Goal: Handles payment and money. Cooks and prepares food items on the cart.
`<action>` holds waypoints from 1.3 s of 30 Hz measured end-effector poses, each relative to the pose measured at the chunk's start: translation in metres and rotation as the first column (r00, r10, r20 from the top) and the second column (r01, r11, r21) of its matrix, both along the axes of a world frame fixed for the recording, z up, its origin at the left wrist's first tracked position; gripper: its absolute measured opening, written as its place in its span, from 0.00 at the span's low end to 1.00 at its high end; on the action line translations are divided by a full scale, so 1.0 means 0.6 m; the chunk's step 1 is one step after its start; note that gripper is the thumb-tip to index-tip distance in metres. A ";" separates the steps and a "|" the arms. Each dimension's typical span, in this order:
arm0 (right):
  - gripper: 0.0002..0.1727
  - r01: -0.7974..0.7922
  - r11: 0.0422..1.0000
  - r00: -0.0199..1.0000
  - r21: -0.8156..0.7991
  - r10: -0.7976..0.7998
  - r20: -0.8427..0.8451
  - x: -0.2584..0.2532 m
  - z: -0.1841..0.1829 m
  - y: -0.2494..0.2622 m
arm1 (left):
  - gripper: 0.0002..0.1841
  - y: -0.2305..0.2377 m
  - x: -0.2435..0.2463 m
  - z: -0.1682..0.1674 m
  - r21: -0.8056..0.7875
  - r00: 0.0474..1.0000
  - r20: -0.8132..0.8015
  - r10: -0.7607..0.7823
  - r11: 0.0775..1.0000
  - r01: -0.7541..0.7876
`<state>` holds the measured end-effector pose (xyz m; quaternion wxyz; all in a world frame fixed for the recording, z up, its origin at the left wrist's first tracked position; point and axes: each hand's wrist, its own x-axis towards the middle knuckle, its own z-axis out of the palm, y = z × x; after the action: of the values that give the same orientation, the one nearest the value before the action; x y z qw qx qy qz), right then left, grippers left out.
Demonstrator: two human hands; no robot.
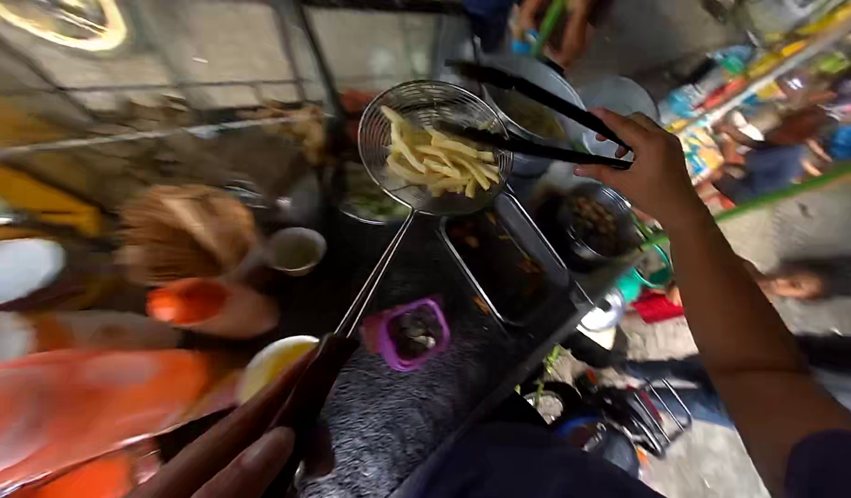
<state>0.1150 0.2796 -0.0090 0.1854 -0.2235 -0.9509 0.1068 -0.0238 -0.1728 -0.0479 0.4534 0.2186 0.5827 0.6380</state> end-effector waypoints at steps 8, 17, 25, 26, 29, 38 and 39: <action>0.41 0.533 0.746 0.828 -0.399 -0.557 0.064 0.345 -0.135 0.128 | 0.20 0.350 0.079 -0.115 -0.180 0.964 -0.065 -0.260 0.953 0.244; 0.39 0.730 0.450 0.625 -0.515 -0.744 0.236 0.537 -0.328 0.161 | 0.21 0.627 0.184 -0.226 -0.445 0.684 -0.426 -0.592 0.795 0.411; 0.45 0.828 0.423 0.539 -0.368 -0.783 0.311 0.561 -0.357 0.165 | 0.26 0.671 0.263 -0.242 -0.688 0.249 -0.600 -0.760 0.649 0.325; 0.46 0.834 0.426 0.533 -0.351 -0.787 0.312 0.561 -0.357 0.162 | 0.27 0.667 0.270 -0.247 -0.717 0.189 -0.596 -0.781 0.623 0.313; 0.46 0.832 0.446 0.536 -0.329 -0.800 0.271 0.565 -0.365 0.153 | 0.29 0.650 0.288 -0.260 -0.772 0.073 -0.576 -0.814 0.571 0.279; 0.45 0.789 0.432 0.532 -0.437 -0.835 0.136 0.557 -0.394 0.125 | 0.30 0.577 0.306 -0.309 -0.527 0.002 -0.841 -0.541 0.821 0.218; 0.44 0.771 0.415 0.535 -0.483 -0.834 0.137 0.554 -0.395 0.124 | 0.28 0.569 0.304 -0.307 -0.487 0.093 -0.850 -0.519 0.841 0.235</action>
<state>0.4476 0.3543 -0.2460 0.2093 -0.6826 -0.6522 0.2548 0.1586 0.1683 -0.2321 0.1582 0.6551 0.7241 0.1467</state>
